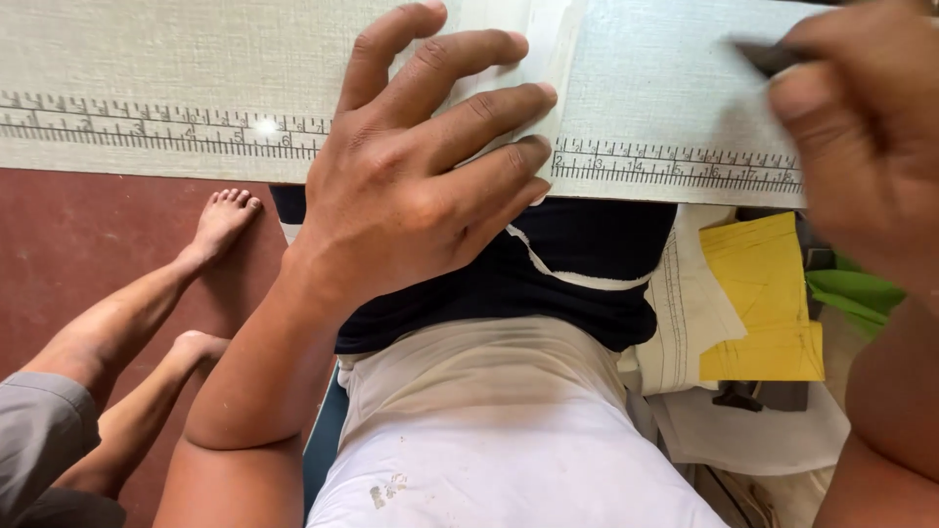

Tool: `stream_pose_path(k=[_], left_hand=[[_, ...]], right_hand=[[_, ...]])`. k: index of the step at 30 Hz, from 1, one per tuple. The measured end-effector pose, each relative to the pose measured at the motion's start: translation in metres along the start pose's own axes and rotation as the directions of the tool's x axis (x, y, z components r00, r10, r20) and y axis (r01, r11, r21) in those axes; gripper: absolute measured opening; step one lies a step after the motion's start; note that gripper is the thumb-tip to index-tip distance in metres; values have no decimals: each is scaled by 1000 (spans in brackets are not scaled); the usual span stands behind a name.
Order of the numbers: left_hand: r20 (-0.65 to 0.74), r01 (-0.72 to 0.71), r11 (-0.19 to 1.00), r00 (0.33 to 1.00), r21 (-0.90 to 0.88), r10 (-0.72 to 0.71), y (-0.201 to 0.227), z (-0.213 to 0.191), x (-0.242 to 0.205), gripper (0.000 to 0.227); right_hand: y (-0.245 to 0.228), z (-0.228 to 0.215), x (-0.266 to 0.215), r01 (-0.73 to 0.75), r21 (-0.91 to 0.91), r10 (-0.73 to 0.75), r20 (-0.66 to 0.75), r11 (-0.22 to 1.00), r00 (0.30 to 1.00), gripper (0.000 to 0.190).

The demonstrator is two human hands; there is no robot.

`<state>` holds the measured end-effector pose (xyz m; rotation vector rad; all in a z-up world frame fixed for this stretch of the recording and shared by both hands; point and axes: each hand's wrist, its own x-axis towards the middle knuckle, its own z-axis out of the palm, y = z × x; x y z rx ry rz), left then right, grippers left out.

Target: The person uses a rotary cutter and a ruler to cut a piece of white fabric on a table. They then fold the fabric, align the edges, and use scissors to trim the edges along the fold.

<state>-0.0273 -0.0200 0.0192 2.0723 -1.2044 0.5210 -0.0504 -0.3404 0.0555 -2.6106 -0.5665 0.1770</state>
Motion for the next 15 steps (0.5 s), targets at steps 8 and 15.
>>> stream_pose_path(k=[8,15], left_hand=[[-21,18,999,1000,32,-17,-2,1,-2,21],[-52,49,998,998,37,-47,-3,2,-3,22]], right_hand=[[-26,17,28,199,-600,-146,137,774,980,33],[-25,21,32,157,-602,-77,156,783,985,35]])
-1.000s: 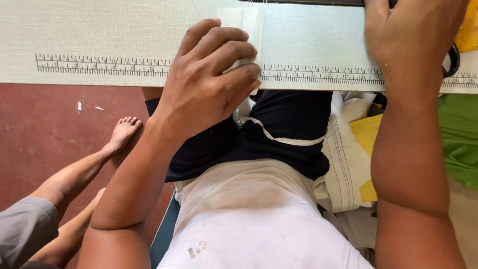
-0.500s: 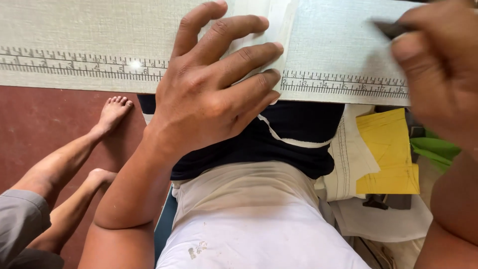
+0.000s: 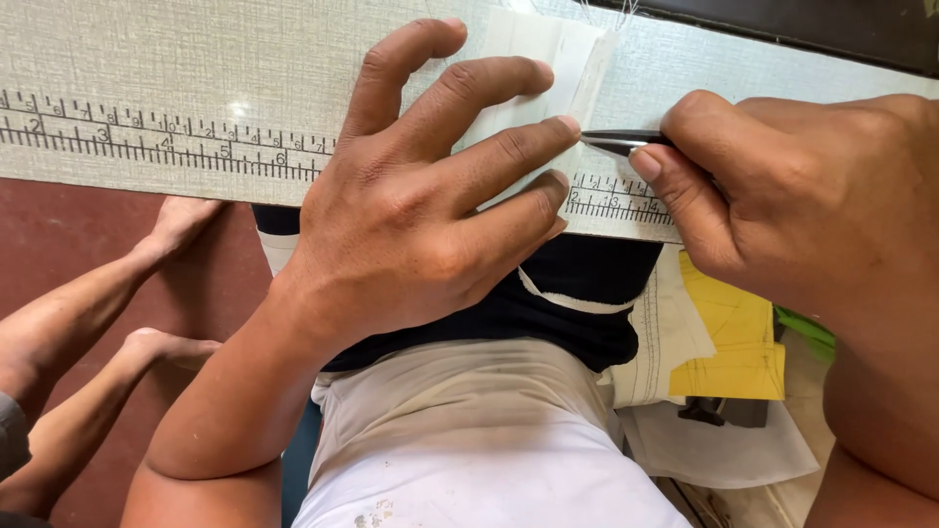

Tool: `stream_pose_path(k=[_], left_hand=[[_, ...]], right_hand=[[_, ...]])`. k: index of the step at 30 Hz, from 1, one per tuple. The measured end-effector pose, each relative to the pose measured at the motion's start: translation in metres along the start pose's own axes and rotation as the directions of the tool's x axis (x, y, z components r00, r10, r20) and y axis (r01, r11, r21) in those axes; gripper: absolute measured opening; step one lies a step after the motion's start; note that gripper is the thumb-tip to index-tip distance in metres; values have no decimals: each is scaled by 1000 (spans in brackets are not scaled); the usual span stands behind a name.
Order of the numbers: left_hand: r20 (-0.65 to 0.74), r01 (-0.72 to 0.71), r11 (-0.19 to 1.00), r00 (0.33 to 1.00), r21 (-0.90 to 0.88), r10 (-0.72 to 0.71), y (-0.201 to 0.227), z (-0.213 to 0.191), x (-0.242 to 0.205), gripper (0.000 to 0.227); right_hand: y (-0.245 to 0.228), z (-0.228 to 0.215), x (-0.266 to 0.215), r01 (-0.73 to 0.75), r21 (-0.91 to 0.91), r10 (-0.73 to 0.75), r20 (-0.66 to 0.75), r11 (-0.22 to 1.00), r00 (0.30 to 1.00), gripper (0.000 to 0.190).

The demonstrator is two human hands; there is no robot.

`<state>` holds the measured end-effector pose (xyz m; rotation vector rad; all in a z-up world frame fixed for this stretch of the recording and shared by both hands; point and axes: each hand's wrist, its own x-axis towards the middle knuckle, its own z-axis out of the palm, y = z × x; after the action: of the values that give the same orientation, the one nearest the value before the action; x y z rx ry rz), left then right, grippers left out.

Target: The person uses a rotary cutter and a ruler to cut a piece of white fabric on a table. They then fold the fabric, align the edges, and use scissors to trim the edges along the fold.

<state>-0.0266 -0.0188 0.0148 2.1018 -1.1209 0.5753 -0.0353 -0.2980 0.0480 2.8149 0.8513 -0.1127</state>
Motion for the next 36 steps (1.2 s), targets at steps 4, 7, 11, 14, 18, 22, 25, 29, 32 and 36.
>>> stream_pose_path(k=[4,7,11,14,18,22,25,29,32,36], left_hand=[[-3,-1,1000,1000,-2,1,0,0,0,24],[-3,-3,1000,1000,-4,3,0,0,0,25],[-2,3,1000,1000,-6,-3,0,1,0,24],[-2,21,1000,1000,-2,-21,1,1,-1,23],[10,23,1000,1000,19,-24,1,1,-2,20],[49,45,997,998,59,-47,2,0,-4,17],[56,42,996,997,76,-46,3,1,-4,15],[75,32,994,996,107,-40,3,1,-4,17],[81,36,994,996,108,-45,3,1,-5,18],[74,46,994,996,104,-54,3,2,-6,18]], right_hand=[[-2,-1,1,-9,14,9,-9,1000,1000,35],[-4,-2,1,-4,12,4,-23,1000,1000,32],[-3,3,-4,29,-126,-36,-50,992,998,36],[-2,5,-6,56,-159,-65,-54,986,996,46],[-1,0,-7,68,-58,-73,-80,996,994,43],[-2,-5,-8,80,76,-74,-75,994,994,43],[-2,2,-13,101,17,-99,-84,995,992,43],[-3,4,-11,139,66,-133,-97,988,986,39],[-4,7,-11,125,54,-119,-92,991,989,40],[-4,8,-9,117,67,-112,-71,991,991,40]])
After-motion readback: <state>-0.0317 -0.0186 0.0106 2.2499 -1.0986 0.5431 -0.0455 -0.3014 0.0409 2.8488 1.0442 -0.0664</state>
